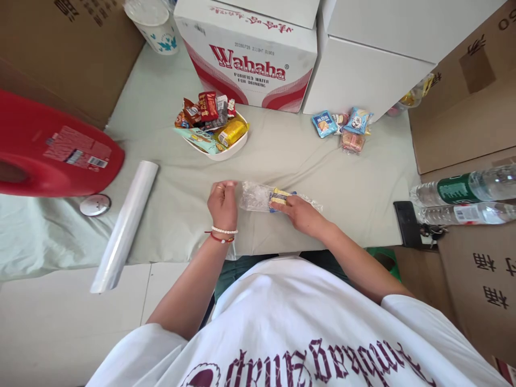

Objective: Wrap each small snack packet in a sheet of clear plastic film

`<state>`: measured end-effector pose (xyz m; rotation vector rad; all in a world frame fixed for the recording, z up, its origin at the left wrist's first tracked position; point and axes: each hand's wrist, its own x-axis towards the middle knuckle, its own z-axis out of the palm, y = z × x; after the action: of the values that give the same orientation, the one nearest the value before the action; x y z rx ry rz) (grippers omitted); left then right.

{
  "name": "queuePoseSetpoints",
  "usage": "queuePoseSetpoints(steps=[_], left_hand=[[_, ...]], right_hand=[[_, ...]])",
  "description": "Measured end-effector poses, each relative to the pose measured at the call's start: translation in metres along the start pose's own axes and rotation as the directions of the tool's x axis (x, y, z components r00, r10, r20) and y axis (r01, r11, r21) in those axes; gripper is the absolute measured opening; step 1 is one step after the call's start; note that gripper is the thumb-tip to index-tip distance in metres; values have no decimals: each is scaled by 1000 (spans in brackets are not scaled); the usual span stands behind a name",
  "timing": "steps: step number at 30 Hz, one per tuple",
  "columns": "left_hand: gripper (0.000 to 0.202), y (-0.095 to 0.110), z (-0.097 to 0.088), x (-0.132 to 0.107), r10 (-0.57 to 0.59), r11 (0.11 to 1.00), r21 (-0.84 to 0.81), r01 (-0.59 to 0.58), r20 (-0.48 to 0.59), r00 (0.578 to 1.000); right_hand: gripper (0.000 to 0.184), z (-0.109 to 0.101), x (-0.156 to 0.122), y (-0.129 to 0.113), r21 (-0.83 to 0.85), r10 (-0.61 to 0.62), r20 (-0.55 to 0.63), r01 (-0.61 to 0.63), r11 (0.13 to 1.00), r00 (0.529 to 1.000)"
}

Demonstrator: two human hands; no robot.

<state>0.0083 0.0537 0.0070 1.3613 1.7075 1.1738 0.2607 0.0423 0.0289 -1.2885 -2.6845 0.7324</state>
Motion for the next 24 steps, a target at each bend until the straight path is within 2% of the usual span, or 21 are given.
queuePoseSetpoints(steps=[2, 4, 7, 9, 12, 15, 18, 21, 23, 24], left_hand=[[47, 5, 4, 3, -14, 991, 130, 25, -91, 996], [47, 10, 10, 1, -13, 964, 264, 24, -42, 999], [31, 17, 17, -9, 3, 908, 419, -31, 65, 998], [17, 25, 21, -18, 21, 932, 357, -60, 111, 994], [5, 42, 30, -29, 102, 983, 135, -128, 185, 978], [13, 56, 42, -38, 242, 966, 9, -257, 301, 923], [27, 56, 51, -42, 322, 929, 42, -367, 391, 862], [36, 46, 52, -44, 379, 856, 177, -485, 421, 824], [39, 40, 53, -47, 394, 792, 275, -545, 452, 800], [41, 38, 53, -49, 396, 762, 314, -567, 466, 791]], right_hand=[[53, -1, 1, -2, 9, 15, 3, -15, 1000, 1000], [52, -2, 2, -2, 35, 19, -7, -19, 999, 1000], [49, -2, 2, 0, 91, 11, -18, -9, 996, 1000], [46, -1, 2, 1, 127, -3, -18, 5, 992, 1000], [39, -3, 3, -2, 200, -17, -46, 26, 979, 999], [37, -4, 1, -9, 266, -36, -130, 70, 962, 991], [37, -5, -10, -13, 227, -79, -172, 118, 967, 982], [38, -6, -35, -11, 189, -106, -170, 138, 972, 980], [38, -5, -59, -3, 218, -66, -169, 102, 971, 983], [36, -5, -71, 2, 250, -8, -168, 51, 967, 986]])
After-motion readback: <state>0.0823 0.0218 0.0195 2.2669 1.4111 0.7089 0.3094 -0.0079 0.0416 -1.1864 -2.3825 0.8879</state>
